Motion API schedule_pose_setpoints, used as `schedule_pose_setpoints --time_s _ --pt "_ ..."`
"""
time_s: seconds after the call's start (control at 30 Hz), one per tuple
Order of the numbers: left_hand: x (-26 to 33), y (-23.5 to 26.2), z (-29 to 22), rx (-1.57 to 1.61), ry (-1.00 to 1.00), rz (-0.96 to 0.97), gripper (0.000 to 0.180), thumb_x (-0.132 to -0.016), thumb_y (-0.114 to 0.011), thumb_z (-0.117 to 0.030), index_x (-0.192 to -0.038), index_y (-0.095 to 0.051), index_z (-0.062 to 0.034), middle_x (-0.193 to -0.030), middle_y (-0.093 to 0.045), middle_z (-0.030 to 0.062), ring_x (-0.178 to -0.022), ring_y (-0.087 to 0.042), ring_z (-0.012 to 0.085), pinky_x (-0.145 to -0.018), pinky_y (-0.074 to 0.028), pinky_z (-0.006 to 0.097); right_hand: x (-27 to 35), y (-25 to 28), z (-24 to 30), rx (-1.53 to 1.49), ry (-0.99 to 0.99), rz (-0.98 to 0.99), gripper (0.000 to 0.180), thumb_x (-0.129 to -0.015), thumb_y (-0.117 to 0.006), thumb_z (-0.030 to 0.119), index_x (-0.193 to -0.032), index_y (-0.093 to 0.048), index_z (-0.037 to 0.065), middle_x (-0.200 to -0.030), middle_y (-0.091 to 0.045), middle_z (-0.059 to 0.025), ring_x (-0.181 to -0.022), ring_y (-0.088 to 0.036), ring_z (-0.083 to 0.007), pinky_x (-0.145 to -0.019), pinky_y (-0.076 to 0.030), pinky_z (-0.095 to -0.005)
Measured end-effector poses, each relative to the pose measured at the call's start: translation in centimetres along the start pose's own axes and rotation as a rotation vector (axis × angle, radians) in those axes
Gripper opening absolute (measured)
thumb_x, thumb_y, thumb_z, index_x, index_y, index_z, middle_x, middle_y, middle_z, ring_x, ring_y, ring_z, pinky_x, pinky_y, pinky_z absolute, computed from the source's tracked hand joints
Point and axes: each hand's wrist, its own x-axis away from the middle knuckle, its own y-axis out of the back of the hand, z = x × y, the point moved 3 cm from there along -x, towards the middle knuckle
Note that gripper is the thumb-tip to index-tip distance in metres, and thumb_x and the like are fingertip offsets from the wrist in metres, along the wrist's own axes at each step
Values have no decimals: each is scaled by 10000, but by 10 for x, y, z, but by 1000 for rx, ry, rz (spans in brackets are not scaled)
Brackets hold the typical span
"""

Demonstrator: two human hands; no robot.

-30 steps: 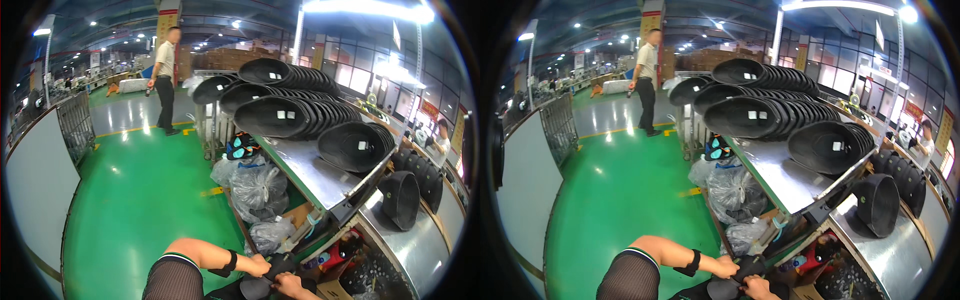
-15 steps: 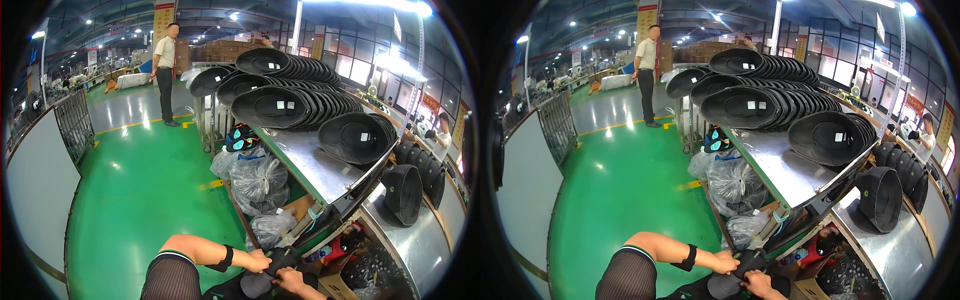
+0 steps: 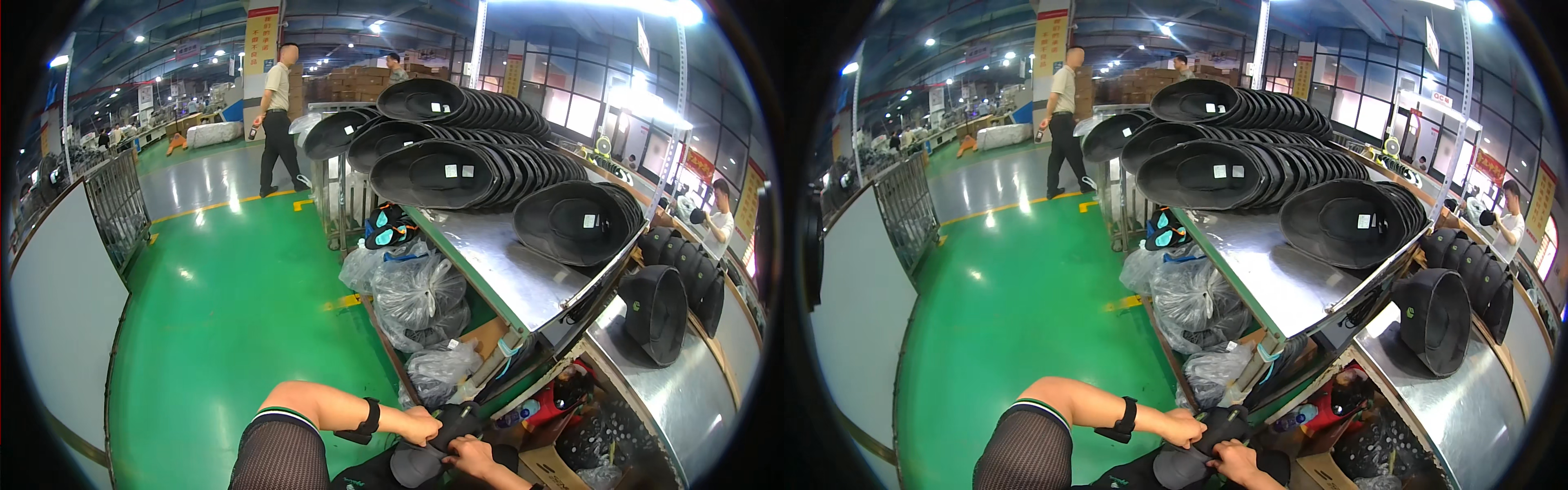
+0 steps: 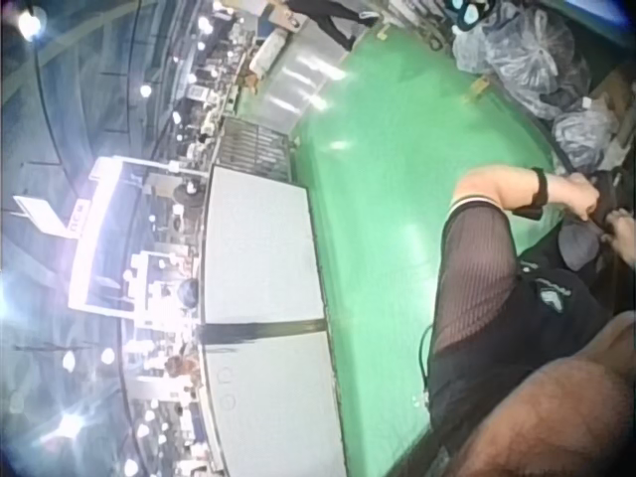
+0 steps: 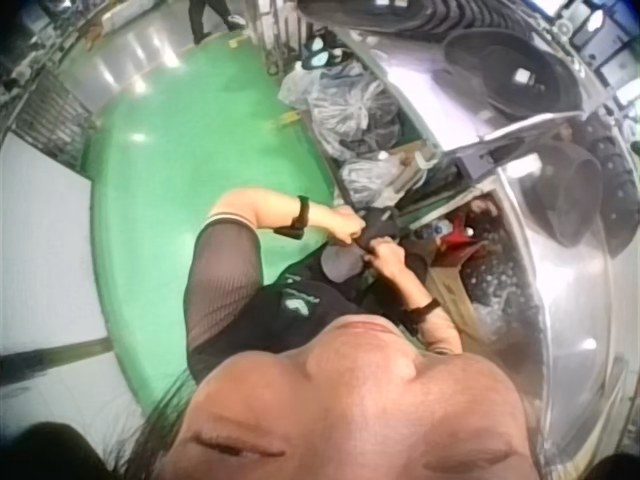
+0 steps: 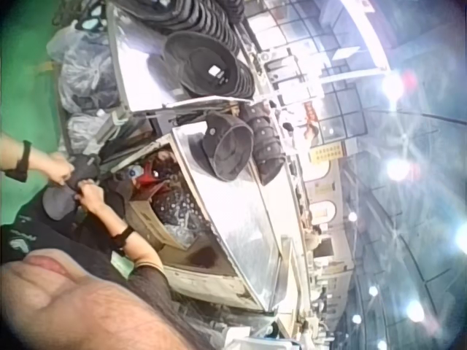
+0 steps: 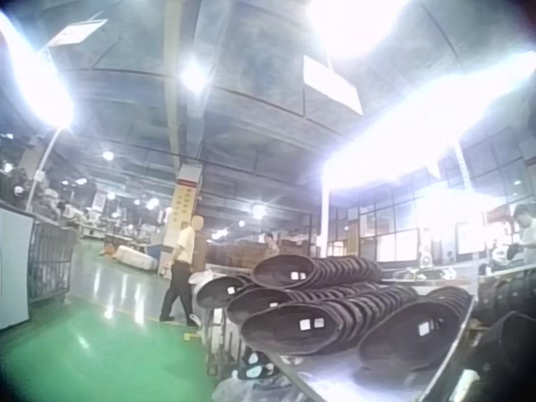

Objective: Manually lacing a grey and black athletic shoe in a manufacturing facility.

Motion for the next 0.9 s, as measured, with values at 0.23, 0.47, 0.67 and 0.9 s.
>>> schedule_pose_setpoints --time_s 0.23,0.47,0.67,0.9 --pt "7 11 -7 -180 51 -28 301 -746 -720 -261 -965 -614 -83 -829 -648 106 -805 -642 342 -693 -477 442 -4 -5 -2 13 45 -86 318 -753 -707 412 -874 -644 125 -883 -650 -12 -938 -598 -231 -724 -505 -386" --pt "8 13 -7 -153 22 1 195 -696 -754 -255 -832 -668 -146 -906 -636 9 -895 -638 253 -717 -466 422 -1 -9 -4 25 31 -40 337 -751 -708 425 -911 -660 132 -933 -659 -11 -964 -595 -239 -760 -508 -377" --pt "1 5 -8 -84 -19 22 175 -699 -756 -263 -801 -678 -144 -925 -621 -10 -864 -640 257 -663 -467 422 -20 -30 -31 -51 10 144 336 -844 -602 433 -991 -675 140 -1020 -663 -55 -1043 -583 -274 -872 -484 -403" --pt "-7 9 -3 -109 85 76 235 -679 -774 -208 -873 -693 -103 -939 -635 25 -810 -650 280 -646 -496 426 -14 -1 -11 3 -66 246 345 -883 -559 425 -1052 -681 150 -1056 -668 -78 -1046 -591 -296 -889 -471 -407"
